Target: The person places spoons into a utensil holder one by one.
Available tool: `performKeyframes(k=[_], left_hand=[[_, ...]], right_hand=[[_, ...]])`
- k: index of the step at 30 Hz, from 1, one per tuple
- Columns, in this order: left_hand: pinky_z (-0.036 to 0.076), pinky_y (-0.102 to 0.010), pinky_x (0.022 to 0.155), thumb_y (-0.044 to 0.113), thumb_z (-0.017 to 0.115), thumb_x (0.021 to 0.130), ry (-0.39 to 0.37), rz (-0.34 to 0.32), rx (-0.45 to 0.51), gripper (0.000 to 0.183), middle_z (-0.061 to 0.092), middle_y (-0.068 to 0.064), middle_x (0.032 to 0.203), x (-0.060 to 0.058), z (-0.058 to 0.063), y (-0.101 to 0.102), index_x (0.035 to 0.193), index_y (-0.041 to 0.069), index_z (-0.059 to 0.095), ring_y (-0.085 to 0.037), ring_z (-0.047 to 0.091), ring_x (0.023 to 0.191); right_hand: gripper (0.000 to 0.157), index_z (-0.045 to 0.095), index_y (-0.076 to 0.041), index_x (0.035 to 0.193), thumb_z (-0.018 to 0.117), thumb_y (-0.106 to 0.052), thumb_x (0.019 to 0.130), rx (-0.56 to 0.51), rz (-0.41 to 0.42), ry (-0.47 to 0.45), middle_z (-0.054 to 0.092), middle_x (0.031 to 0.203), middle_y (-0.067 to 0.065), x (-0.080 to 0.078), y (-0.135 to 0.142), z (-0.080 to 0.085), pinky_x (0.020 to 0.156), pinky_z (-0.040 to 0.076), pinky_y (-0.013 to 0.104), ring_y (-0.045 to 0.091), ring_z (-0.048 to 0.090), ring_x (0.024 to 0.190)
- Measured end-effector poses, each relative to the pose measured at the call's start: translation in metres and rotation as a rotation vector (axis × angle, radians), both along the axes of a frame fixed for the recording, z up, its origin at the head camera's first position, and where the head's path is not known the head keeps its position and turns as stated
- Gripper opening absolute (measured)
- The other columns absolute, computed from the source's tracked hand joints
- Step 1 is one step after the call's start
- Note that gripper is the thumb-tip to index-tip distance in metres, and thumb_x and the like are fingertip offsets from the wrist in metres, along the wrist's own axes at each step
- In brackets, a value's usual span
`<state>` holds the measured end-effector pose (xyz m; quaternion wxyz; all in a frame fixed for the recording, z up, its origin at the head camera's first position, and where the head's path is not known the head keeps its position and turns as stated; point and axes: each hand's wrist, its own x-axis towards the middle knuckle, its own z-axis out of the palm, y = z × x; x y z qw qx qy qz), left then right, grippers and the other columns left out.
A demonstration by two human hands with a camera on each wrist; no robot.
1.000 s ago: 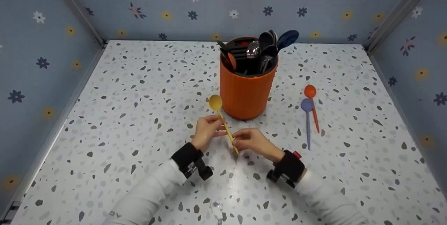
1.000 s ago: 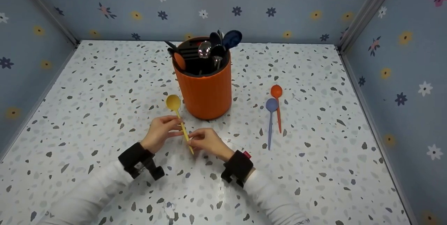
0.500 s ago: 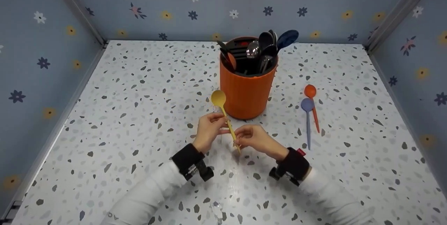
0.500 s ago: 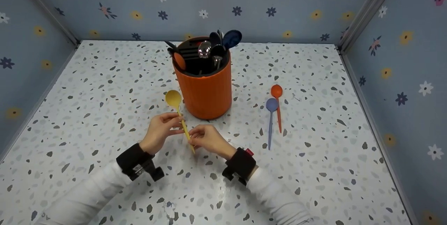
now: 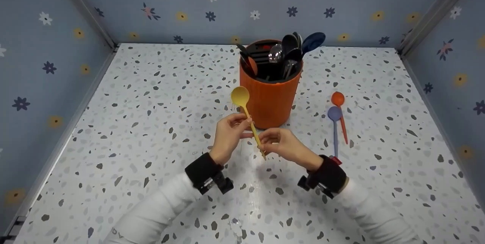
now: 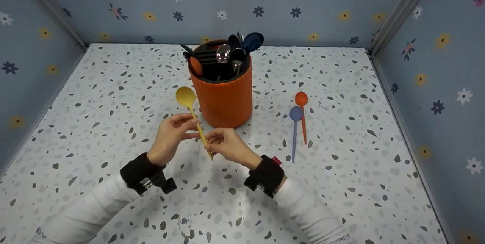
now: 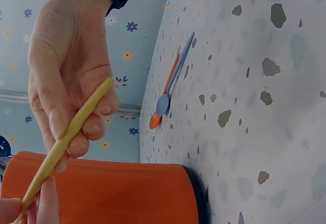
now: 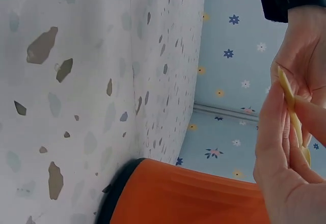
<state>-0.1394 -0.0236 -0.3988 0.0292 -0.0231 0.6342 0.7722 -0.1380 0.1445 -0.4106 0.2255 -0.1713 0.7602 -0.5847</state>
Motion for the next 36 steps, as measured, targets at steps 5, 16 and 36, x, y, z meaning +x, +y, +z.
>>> performKeyframes(k=[5,16,36], left_hand=[[0.055,-0.033,0.066,0.000,0.055,0.085,0.068,-0.012,-0.046,0.025,0.058,-0.020,0.090,-0.001,0.010,0.002,0.103,-0.016,0.052,-0.016,0.062,0.073],[0.055,-0.036,0.067,0.002,0.058,0.084,0.178,-0.001,-0.124,0.021,0.061,-0.019,0.089,-0.010,0.044,0.008,0.099,-0.012,0.056,-0.016,0.062,0.073],[0.054,-0.026,0.068,0.003,0.058,0.085,0.374,0.024,-0.165,0.019,0.060,-0.015,0.090,-0.043,0.111,0.027,0.101,-0.006,0.059,-0.020,0.059,0.077]], right_hand=[[0.020,0.059,0.006,0.099,0.060,-0.002,0.082,0.026,-0.013,0.068,0.060,0.083,0.009,-0.002,0.002,0.012,0.061,0.052,0.024,0.016,0.058,0.074],[0.019,0.059,0.006,0.098,0.060,0.000,0.080,0.014,-0.068,0.164,0.061,0.083,0.010,-0.011,0.007,0.039,0.069,0.053,0.035,0.015,0.058,0.074],[0.021,0.061,0.005,0.100,0.062,-0.002,0.081,-0.108,-0.272,0.376,0.062,0.088,0.010,-0.038,0.012,0.088,0.066,0.049,0.024,0.016,0.057,0.076]])
